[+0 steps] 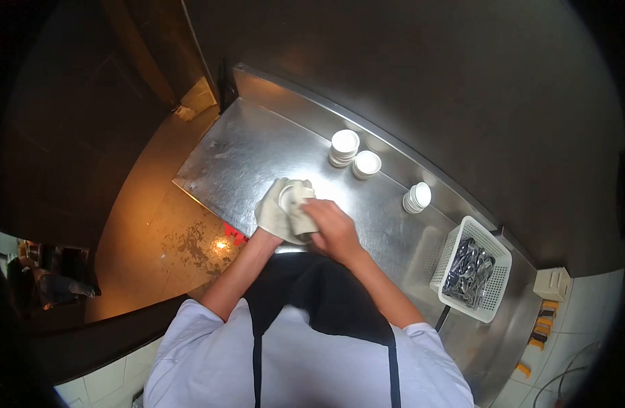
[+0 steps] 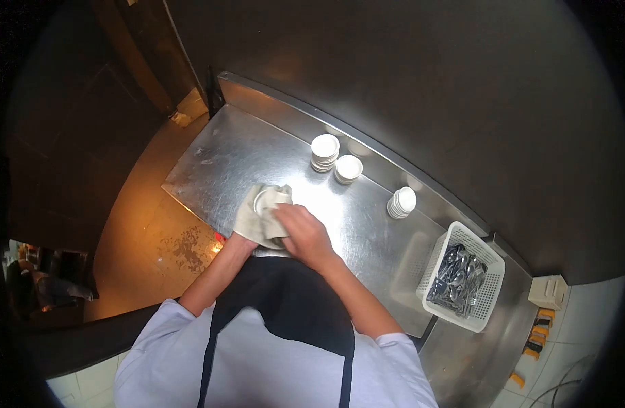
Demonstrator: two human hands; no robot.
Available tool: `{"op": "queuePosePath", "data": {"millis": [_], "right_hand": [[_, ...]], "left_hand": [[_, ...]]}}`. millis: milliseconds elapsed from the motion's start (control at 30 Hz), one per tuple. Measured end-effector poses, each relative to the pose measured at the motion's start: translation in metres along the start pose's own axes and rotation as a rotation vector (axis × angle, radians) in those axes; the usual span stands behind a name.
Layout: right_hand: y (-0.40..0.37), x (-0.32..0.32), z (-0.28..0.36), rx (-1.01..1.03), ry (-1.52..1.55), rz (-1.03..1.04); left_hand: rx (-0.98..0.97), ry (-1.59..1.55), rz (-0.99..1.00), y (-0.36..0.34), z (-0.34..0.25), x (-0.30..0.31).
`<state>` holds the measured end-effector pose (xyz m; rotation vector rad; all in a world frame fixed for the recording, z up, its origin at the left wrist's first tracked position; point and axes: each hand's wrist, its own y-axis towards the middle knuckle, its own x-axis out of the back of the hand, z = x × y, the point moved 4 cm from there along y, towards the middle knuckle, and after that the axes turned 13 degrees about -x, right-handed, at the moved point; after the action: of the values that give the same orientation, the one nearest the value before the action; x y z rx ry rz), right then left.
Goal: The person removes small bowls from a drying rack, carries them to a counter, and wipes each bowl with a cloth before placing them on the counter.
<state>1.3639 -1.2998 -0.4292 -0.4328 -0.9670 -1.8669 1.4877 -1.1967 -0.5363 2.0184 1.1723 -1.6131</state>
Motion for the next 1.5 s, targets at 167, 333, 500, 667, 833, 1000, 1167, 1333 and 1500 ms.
{"op": "queuePosePath", "data": {"millis": [167,333,500,667,833,1000,1167,1333,1500], "right_hand": [[0.017,-0.025,0.003,-0.073,-0.223,0.082],[0.019,-0.035,-0.005,-0.339,0.128,0.239],[0.03,-0.026,0.015,-0.159,-0.092,-0.021],[0.027,-0.025,0.002,-0.279,-0.256,-0.066],[0.009,-0.005,-0.027,-0.34,-0.292,0.061],[-0.014,-0.035,-0.049,-0.87,0.598,0.2],[-0.028,-0.029,-0.11,-1.051,0.668,-0.008],[-0.019,0.0,-0.191,-1.098,0.68,-0.3],[-0.003,0.02,-0.21,-1.138,0.805,-0.413]], "left_hand": [[-0.175,0.356,0.022,-0.014,0.003,-0.028],[-0.228,0.306,0.105,-0.028,0.001,-0.053],[-0.071,0.246,-0.07,-0.027,0.0,-0.045],[-0.407,0.542,-0.24,-0.022,0.005,-0.025],[-0.316,0.21,-0.283,-0.013,-0.005,-0.017],[-0.314,0.424,-0.307,-0.007,0.006,-0.023],[-0.165,0.385,-0.197,0.0,0.015,-0.008],[-0.064,0.213,-0.129,0.0,0.01,0.009],[-0.011,0.228,-0.11,-0.001,0.011,0.004]]}}
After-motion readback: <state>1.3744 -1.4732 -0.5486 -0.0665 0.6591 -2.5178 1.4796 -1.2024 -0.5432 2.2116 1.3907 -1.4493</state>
